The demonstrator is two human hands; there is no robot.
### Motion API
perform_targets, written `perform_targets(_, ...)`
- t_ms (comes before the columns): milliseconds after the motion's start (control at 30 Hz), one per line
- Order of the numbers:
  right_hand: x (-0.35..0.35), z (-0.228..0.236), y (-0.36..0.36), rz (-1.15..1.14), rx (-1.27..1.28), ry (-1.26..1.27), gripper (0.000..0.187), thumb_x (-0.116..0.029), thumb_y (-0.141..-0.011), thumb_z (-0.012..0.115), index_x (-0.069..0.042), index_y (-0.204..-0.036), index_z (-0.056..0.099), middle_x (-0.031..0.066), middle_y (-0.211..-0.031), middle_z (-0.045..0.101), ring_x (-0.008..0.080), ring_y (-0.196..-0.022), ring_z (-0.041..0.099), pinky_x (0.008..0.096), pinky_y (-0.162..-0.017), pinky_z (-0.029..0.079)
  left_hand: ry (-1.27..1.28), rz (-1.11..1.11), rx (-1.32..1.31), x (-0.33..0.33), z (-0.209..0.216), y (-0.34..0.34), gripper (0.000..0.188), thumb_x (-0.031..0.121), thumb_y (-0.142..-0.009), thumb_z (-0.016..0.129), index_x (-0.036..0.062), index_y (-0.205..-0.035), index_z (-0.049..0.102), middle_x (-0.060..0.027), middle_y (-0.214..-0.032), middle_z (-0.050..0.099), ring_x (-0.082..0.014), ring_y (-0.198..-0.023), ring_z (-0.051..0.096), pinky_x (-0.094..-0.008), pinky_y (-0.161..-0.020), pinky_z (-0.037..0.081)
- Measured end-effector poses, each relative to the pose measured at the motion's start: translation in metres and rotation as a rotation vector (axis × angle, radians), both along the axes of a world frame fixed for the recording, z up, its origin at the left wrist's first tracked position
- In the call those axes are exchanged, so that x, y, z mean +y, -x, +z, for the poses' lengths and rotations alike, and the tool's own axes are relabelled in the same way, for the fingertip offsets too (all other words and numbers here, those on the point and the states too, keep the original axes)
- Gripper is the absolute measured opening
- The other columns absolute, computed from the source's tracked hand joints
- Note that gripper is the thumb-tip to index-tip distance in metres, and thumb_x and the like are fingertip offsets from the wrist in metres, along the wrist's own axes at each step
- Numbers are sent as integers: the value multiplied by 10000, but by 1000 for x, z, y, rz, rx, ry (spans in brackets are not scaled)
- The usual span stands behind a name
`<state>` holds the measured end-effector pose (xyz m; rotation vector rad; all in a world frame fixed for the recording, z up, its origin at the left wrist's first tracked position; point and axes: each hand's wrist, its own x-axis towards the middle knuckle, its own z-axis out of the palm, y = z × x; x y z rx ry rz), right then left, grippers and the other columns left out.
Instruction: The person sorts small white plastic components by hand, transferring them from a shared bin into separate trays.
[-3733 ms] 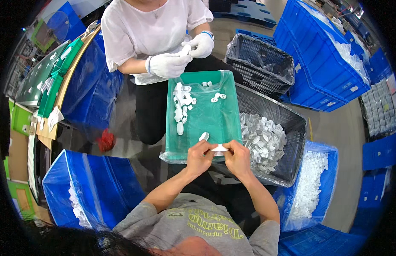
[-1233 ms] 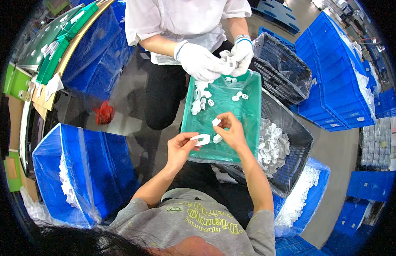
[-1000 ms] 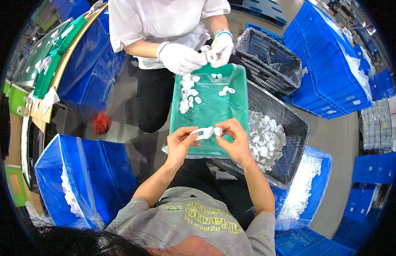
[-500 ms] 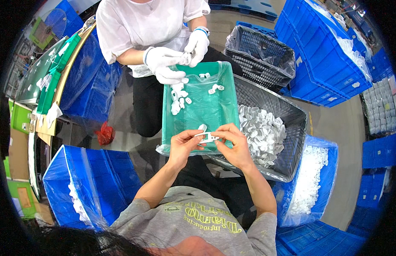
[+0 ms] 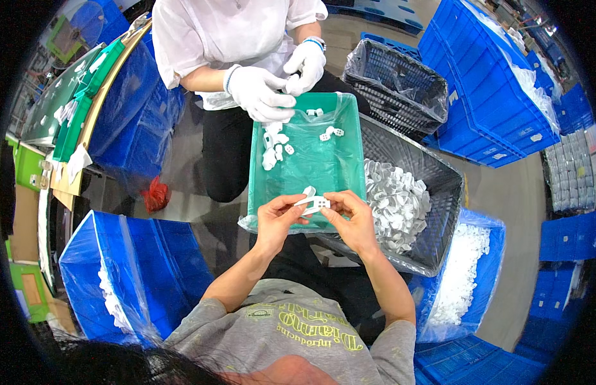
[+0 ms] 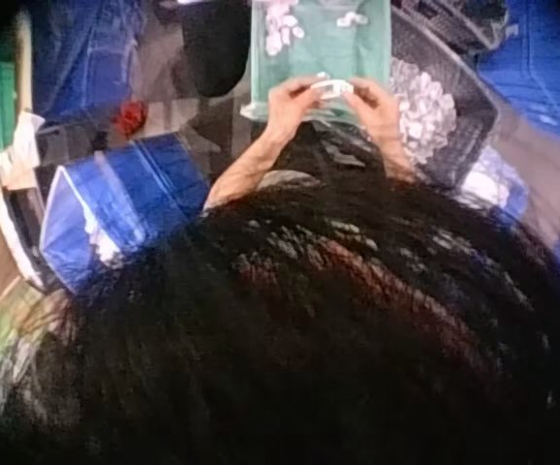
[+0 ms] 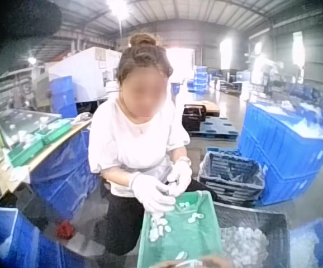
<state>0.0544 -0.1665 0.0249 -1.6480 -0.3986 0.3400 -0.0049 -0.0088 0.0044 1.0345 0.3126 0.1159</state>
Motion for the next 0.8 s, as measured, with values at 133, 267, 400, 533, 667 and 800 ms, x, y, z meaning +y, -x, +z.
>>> perform_targets(133,1,3,3,-16,82,-38,240,-26,-767,657,33,-990,591,47,-902,564,111,-795,574,243,-723,467,-18,7,-21,0,-4,1,173,-14,-818,574,-25,-989,600,-110,-893,638,-160,-758,634,-256,-618,541)
perform_targets(267,-2,-1,3,-13,127,-58,223,17,-766,631,36,-985,588,51,-916,559,117,-818,573,247,-732,469,-68,10,-25,-2,-4,2,183,2,-819,580,-31,-998,597,-114,-900,635,-166,-759,632,-259,-626,540)
perform_targets(400,-6,0,3,-112,112,-226,212,80,-758,577,33,-965,583,59,-936,556,127,-843,570,258,-738,473,-77,0,29,-1,-7,0,192,25,-816,597,-35,-998,602,-119,-909,635,-175,-750,632,-267,-633,536)
perform_targets(533,-9,1,4,-119,151,-263,198,75,-754,592,40,-948,570,64,-950,555,135,-851,571,266,-731,479,-55,-31,88,-3,-4,-1,200,31,-815,601,-33,-1004,600,-120,-918,634,-183,-755,633,-276,-640,535)
perform_targets(667,-8,4,5,-95,138,-200,185,38,-754,629,40,-935,589,68,-944,556,137,-853,571,259,-714,484,-2,-62,103,-4,-1,-1,220,36,-814,605,-30,-1023,595,-122,-925,634,-190,-771,634,-283,-645,535)
perform_targets(800,-6,7,3,-25,-53,-74,158,-7,-751,661,21,-903,628,68,-912,575,127,-843,571,251,-709,483,29,-81,67,-5,1,0,234,46,-817,608,-26,-1039,591,-120,-931,633,-186,-784,633,-274,-647,537)
